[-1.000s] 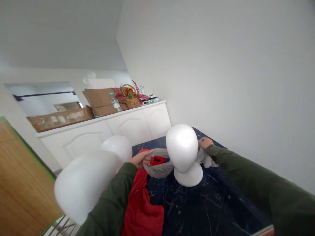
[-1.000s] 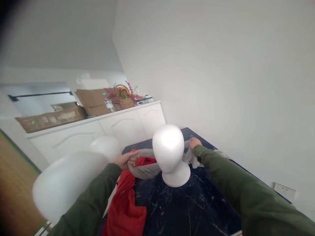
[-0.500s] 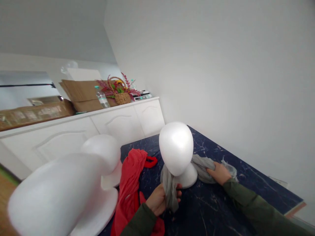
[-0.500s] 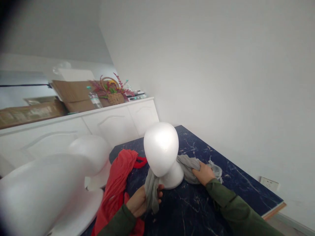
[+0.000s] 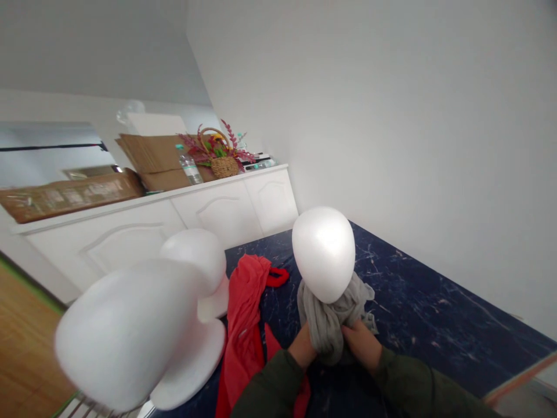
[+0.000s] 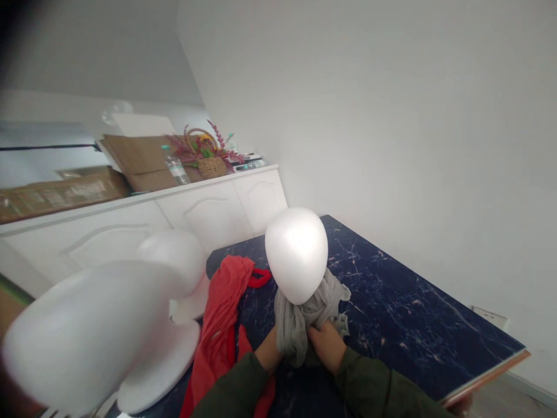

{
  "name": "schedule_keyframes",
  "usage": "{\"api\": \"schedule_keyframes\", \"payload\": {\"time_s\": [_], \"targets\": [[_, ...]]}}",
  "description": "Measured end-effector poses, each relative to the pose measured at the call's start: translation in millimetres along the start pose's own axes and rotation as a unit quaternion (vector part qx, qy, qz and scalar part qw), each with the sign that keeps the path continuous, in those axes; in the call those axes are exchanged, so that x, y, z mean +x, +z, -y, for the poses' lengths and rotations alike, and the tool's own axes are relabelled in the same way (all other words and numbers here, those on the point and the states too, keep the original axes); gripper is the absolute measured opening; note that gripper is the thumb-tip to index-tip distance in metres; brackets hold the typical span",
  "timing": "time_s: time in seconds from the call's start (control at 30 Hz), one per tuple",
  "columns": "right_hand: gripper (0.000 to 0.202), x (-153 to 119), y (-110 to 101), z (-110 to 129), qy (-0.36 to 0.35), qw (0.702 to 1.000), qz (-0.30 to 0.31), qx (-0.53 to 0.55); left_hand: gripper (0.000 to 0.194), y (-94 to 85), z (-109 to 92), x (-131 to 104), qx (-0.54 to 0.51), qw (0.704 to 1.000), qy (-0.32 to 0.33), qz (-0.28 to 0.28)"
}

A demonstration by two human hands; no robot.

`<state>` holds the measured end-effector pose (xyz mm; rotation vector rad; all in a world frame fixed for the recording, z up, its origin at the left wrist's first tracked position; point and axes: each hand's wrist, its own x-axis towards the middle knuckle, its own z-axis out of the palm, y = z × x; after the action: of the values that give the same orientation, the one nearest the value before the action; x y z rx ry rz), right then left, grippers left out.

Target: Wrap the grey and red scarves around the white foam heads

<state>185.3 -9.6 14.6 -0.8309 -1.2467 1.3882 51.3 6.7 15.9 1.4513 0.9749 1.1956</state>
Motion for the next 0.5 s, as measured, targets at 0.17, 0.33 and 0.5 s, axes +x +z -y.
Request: {"api": "schedule_keyframes", "payload": {"time_s": [0.17, 0.33, 0.5], "targets": [[0.039, -2, 5, 11, 0.04, 0.997, 0.062, 0.033, 0.037, 6.7, -18, -13, -0.008, 0.999, 0.024, 0.021], [0.051, -8, 8, 3, 0.012, 0.996, -0.033, -0.081, 0.045, 7.7, -23, -15, -0.003, 0.996, 0.088, -0.011], [0.046, -16, 21, -2, -0.004, 0.913, -0.145, -0.381, 0.044, 4.0, -16, -13, -0.024, 0.995, 0.091, -0.023]]}}
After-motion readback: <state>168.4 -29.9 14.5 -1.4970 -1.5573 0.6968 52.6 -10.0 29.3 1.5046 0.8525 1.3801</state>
